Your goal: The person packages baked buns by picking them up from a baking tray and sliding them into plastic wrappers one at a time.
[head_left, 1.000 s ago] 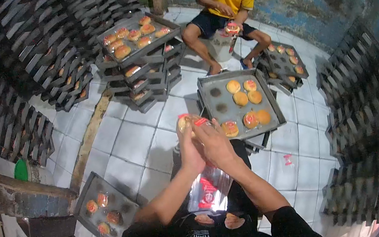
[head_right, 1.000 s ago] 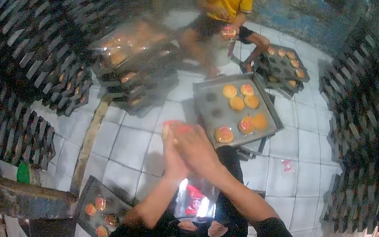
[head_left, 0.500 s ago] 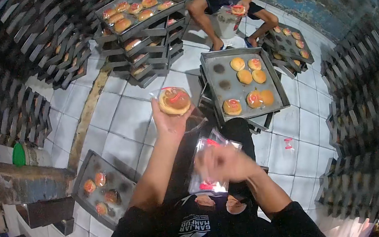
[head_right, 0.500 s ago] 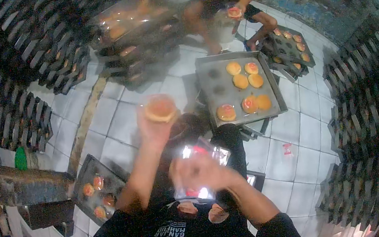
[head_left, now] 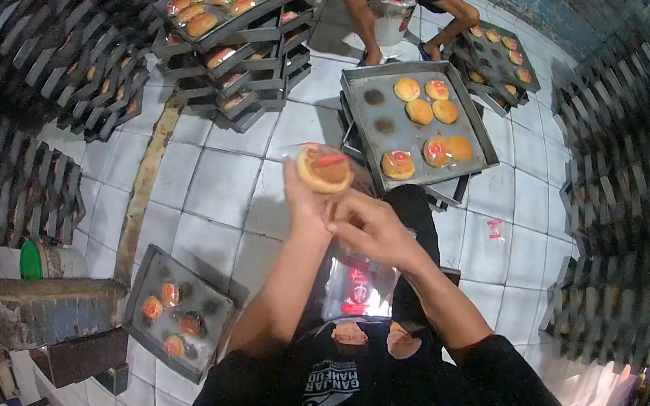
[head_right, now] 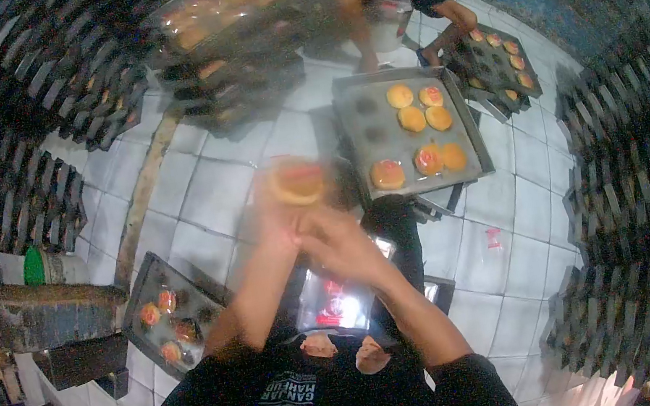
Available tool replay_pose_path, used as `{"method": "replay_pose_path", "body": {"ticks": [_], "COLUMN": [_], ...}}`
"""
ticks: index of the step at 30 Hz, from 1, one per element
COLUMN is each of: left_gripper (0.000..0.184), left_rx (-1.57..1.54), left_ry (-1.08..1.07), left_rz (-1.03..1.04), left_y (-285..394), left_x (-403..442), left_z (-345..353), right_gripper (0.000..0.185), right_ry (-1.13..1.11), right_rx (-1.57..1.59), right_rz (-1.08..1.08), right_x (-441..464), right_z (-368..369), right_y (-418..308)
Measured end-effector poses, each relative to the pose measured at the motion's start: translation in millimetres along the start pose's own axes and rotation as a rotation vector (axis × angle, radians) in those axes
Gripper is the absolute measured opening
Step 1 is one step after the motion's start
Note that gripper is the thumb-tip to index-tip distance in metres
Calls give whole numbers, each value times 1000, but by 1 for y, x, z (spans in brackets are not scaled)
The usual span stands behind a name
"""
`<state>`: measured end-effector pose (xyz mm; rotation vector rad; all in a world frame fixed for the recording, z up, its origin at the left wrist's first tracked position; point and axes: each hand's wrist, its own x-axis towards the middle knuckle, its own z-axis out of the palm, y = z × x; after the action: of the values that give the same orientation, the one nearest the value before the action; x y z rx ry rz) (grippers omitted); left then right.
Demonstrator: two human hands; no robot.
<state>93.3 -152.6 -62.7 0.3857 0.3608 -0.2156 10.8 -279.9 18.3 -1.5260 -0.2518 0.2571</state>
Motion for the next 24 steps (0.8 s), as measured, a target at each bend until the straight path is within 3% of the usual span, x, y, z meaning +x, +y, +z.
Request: {"method": "replay_pose_path", "body": {"ticks": [2, 5, 6, 7, 9, 12, 15, 17, 19, 20, 23, 24], "left_gripper": [60, 64, 64, 63, 64, 65, 63, 63, 62, 63, 63, 64], "left_rx": [170, 701, 343, -14, 17, 126, 182, 374, 39, 54, 49, 104], "left_ry": [-45, -197, -173, -147, -80, 38, 76, -110, -10, -12, 16, 48], "left_rz": [23, 317, 140, -38, -32, -39, -9, 178, -26, -30, -134, -70], "left_y": [-5, 25, 35, 40, 29, 1, -1, 16, 37, 33, 15, 7], "left_x": [9, 1, 15, 17, 2, -7, 3, 3, 18, 12, -8, -16], "left_z": [-19, -21, -29, -23, -10, 1, -1, -23, -21, -18, 0, 13], "right_gripper": [31, 31, 29, 27, 20, 16, 14, 11, 11, 15, 14, 14], "right_ry": [-174, -617, -438, -92, 165, 69, -381, -659, -280, 5, 121, 84], "right_rx": [-125, 503, 350, 17, -90, -463, 51, 323, -36, -317, -199, -286], "right_rz": [86, 88, -222, -12, -17, -194, -228, 53, 25, 61, -104, -121], "right_x": [-3, -38, -29, -24, -10, 3, -10, -46, -35, -24, -5, -2], "right_z": [-9, -9, -10, -18, -13, 0, -13, -10, -14, -12, -7, -5], "right_y": [2, -29, -3, -3, 5, 6, 9, -22, -6, -7, -6, -2]}}
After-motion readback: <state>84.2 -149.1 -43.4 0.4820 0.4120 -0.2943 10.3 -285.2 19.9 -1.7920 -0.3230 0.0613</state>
